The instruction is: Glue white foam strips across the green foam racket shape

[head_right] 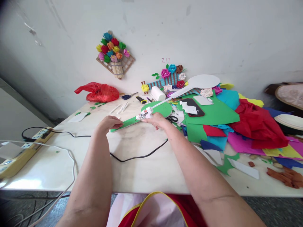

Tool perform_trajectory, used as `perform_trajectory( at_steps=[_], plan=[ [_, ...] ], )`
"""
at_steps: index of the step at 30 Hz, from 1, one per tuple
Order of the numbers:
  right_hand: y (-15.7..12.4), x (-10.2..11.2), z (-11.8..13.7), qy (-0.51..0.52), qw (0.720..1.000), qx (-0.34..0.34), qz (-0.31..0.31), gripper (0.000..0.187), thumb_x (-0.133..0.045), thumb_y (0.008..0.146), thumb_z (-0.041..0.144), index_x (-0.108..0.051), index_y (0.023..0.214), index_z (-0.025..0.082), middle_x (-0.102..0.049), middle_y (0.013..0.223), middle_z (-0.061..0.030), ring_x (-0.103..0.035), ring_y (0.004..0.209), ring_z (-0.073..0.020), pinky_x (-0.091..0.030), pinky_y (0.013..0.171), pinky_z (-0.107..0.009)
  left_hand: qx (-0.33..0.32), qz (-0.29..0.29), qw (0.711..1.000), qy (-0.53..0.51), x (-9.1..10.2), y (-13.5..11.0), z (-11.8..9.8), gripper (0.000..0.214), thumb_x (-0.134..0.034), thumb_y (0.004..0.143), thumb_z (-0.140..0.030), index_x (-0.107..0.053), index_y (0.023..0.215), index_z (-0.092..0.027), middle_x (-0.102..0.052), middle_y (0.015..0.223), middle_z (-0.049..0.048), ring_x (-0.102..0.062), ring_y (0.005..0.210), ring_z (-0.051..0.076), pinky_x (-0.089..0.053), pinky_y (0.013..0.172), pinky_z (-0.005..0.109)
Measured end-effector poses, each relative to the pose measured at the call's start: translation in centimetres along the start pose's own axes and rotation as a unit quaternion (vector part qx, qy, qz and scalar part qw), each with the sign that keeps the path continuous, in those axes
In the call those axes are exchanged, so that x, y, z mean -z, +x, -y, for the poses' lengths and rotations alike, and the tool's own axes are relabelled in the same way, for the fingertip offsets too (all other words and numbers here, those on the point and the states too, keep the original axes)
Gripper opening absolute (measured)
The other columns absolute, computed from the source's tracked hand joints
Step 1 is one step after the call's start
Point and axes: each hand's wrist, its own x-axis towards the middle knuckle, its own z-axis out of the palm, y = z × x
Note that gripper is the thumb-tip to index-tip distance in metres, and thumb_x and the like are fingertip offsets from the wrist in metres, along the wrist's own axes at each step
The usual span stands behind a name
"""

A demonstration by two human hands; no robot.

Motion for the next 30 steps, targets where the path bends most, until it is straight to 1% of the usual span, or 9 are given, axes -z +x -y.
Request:
perform_trajectory(
  at_steps=[3,7,10,13,17,22,27,30],
  plan=[
    [0.0,-0.3,0.0,-0.002,1.000,-0.003,0.013,0.036,-0.066,0.063,0.047,-0.051,0.069,0.015,-0.044,0.042,0.0048,-0.037,0.032,-0.0053,-0.034,0.033,-0.019,-0.006,0.002,1.000,0.000,0.0,-0.1,-0.1,0.015,-0.068,0.049,-0.008,-0.054,0.049,-0.013,-0.062,0.051,0.0046,-0.059,0.052,0.014,-0.050,0.061,0.026],
    [-0.1,-0.8,0.3,-0.009,0.999,0.000,0.034,0.035,-0.065,0.066,0.045,-0.056,0.080,0.014,-0.052,0.046,0.0027,-0.035,0.029,-0.0043,-0.029,0.031,-0.018,-0.005,0.002,1.000,0.002,0.0,-0.1,-0.1,0.015,-0.069,0.049,-0.008,-0.054,0.049,-0.013,-0.062,0.051,0.0045,-0.059,0.052,0.013,-0.050,0.060,0.026],
    [-0.3,-1.0,0.5,-0.022,0.999,0.007,0.035,0.034,-0.064,0.066,0.044,-0.057,0.080,0.014,-0.053,0.048,0.0026,-0.035,0.029,-0.0037,-0.029,0.031,-0.018,-0.005,0.005,1.000,0.003,0.0,-0.1,0.0,0.016,-0.069,0.048,-0.009,-0.054,0.050,-0.014,-0.063,0.052,0.0042,-0.059,0.052,0.013,-0.050,0.061,0.025],
    [-0.3,-1.1,0.6,-0.037,0.999,0.004,0.021,0.035,-0.064,0.066,0.045,-0.057,0.081,0.014,-0.052,0.050,0.0031,-0.036,0.030,-0.0038,-0.030,0.031,-0.018,-0.002,0.005,1.000,0.005,0.0,-0.1,-0.1,0.016,-0.069,0.049,-0.009,-0.054,0.050,-0.014,-0.062,0.052,0.0039,-0.059,0.052,0.013,-0.050,0.061,0.025],
    [0.0,-0.9,0.6,-0.056,0.998,0.002,0.008,0.035,-0.064,0.064,0.047,-0.057,0.076,0.014,-0.051,0.051,0.0020,-0.039,0.033,-0.0053,-0.033,0.032,-0.019,0.002,0.005,1.000,0.008,0.0,-0.2,-0.1,0.017,-0.070,0.048,-0.009,-0.054,0.049,-0.014,-0.062,0.052,0.0039,-0.060,0.053,0.014,-0.050,0.062,0.026],
    [-0.1,0.1,0.2,-0.048,0.999,0.000,-0.007,0.036,-0.066,0.061,0.047,-0.052,0.065,0.014,-0.048,0.048,0.0016,-0.039,0.035,-0.0062,-0.034,0.032,-0.020,-0.007,0.008,1.000,-0.003,0.0,-0.4,-0.2,0.017,-0.070,0.048,-0.009,-0.054,0.049,-0.014,-0.063,0.052,0.0044,-0.059,0.053,0.014,-0.050,0.061,0.026],
    [-0.3,0.6,0.2,-0.030,0.999,-0.018,-0.021,0.037,-0.068,0.060,0.046,-0.045,0.059,0.016,-0.042,0.043,0.0038,-0.037,0.036,-0.0062,-0.033,0.032,-0.019,-0.002,0.002,1.000,-0.001,-0.1,-0.3,-0.2,0.018,-0.072,0.045,-0.009,-0.054,0.047,-0.014,-0.062,0.051,0.0045,-0.060,0.053,0.015,-0.049,0.061,0.027],
    [-0.5,0.9,0.3,-0.032,0.999,-0.027,-0.025,0.038,-0.069,0.058,0.046,-0.044,0.058,0.017,-0.039,0.039,0.0050,-0.036,0.034,-0.0064,-0.033,0.032,-0.020,-0.002,0.003,1.000,0.000,0.0,-0.2,-0.2,0.017,-0.071,0.046,-0.009,-0.054,0.048,-0.014,-0.062,0.051,0.0044,-0.059,0.053,0.015,-0.050,0.061,0.027]
  ],
)
